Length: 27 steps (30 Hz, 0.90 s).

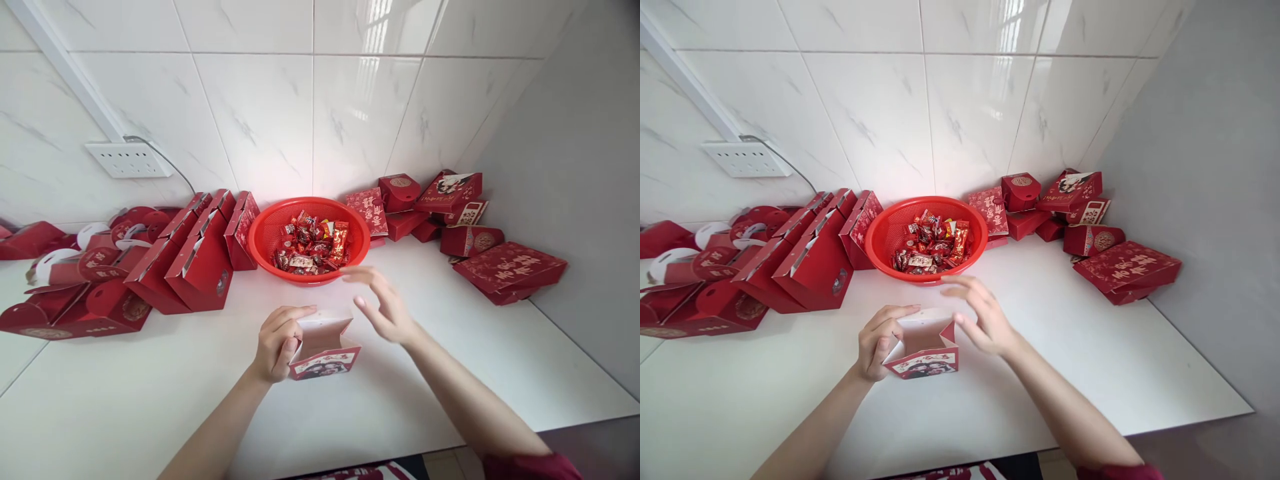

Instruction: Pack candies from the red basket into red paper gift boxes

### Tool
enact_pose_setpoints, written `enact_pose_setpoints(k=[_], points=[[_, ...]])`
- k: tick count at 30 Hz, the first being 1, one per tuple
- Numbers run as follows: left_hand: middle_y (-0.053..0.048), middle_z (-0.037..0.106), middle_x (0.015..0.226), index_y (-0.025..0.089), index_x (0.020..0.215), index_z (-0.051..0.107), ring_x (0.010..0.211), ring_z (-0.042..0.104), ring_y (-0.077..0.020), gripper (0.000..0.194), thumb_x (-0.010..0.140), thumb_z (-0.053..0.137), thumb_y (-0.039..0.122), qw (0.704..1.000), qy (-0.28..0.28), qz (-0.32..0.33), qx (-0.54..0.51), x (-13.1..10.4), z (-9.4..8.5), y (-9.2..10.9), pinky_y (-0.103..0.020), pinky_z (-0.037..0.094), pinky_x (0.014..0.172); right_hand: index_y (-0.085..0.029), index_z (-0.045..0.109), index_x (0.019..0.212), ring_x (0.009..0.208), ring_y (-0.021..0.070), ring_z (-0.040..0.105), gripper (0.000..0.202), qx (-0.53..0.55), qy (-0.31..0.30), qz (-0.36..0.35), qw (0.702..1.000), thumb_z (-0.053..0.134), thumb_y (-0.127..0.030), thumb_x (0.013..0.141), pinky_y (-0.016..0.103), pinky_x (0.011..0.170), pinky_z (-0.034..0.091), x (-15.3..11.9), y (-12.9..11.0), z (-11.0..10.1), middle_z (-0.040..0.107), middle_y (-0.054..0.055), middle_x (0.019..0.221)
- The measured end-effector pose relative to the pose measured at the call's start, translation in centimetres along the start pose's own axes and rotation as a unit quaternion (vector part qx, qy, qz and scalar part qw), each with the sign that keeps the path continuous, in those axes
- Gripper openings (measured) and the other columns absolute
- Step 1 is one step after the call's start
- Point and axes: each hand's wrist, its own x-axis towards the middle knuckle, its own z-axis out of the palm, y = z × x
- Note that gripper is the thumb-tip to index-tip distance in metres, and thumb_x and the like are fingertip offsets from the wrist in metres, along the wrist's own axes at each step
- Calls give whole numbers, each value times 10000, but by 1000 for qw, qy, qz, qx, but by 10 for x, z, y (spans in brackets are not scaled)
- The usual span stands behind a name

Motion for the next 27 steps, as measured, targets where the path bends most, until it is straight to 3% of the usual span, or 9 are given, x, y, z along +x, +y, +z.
enact_pose_setpoints(k=[4,6,7,8,11,14,17,21,27], points=[[-132,673,1199,183,716,509,1006,625,-272,330,975,326,274,1000,-10,7,11,-1,0,2,-427,483,801,-210,611,1166,1124,219,596,259,-52,-60,77,994,455,-308,984,388,989,459,65,30,-11,650,78,1190],[-138,669,1203,182,728,515,1000,621,-266,296,961,346,252,1000,-16,11,17,-1,-1,1,-421,482,802,-181,664,1081,1033,209,640,302,-51,-196,159,966,393,-284,992,372,951,477,98,54,-1,693,69,1097],[-142,667,1206,181,736,518,1004,617,-265,283,955,352,243,1000,-18,14,18,-2,-2,1,-420,481,805,-171,679,1081,1042,210,642,340,-36,-325,188,926,368,-276,993,365,953,475,111,66,7,697,65,1108],[-145,665,1208,180,742,520,1010,614,-264,275,952,351,235,999,-19,17,20,-2,-3,1,-420,480,811,-168,715,1027,994,208,664,314,-22,-390,188,901,426,-277,967,340,914,497,122,77,16,721,49,1054],[-147,664,1212,175,758,524,1034,613,-263,269,950,340,217,999,-20,26,23,-2,-4,0,-421,480,827,-202,760,1022,984,194,681,246,-5,-507,178,844,584,-236,855,257,872,510,144,99,45,742,2,1052],[-148,666,1212,172,763,526,1022,622,-256,259,944,345,207,999,-25,29,31,-2,-5,1,-416,485,831,-230,689,1220,1112,225,640,449,-46,-549,187,813,619,-174,779,256,912,492,156,111,62,699,15,1201],[-149,666,1213,173,763,528,1011,628,-250,248,933,349,189,998,-30,30,36,-2,-6,3,-409,490,823,-181,524,1408,1271,315,523,630,-127,-534,210,809,590,-167,782,359,1020,426,172,125,66,564,103,1392],[-151,660,1224,175,781,525,1032,621,-250,218,922,359,166,998,-36,30,40,-2,-8,3,-404,490,824,-95,542,1377,1238,379,537,606,-189,-533,231,792,600,-237,791,416,1018,416,193,144,70,543,190,1390],[-150,646,1252,172,806,529,1043,617,-250,186,909,376,150,997,-47,35,51,-3,-10,1,-411,488,854,-228,308,1524,1387,384,363,1192,-183,-599,224,747,864,-342,477,381,1053,390,194,151,87,319,119,1566]])
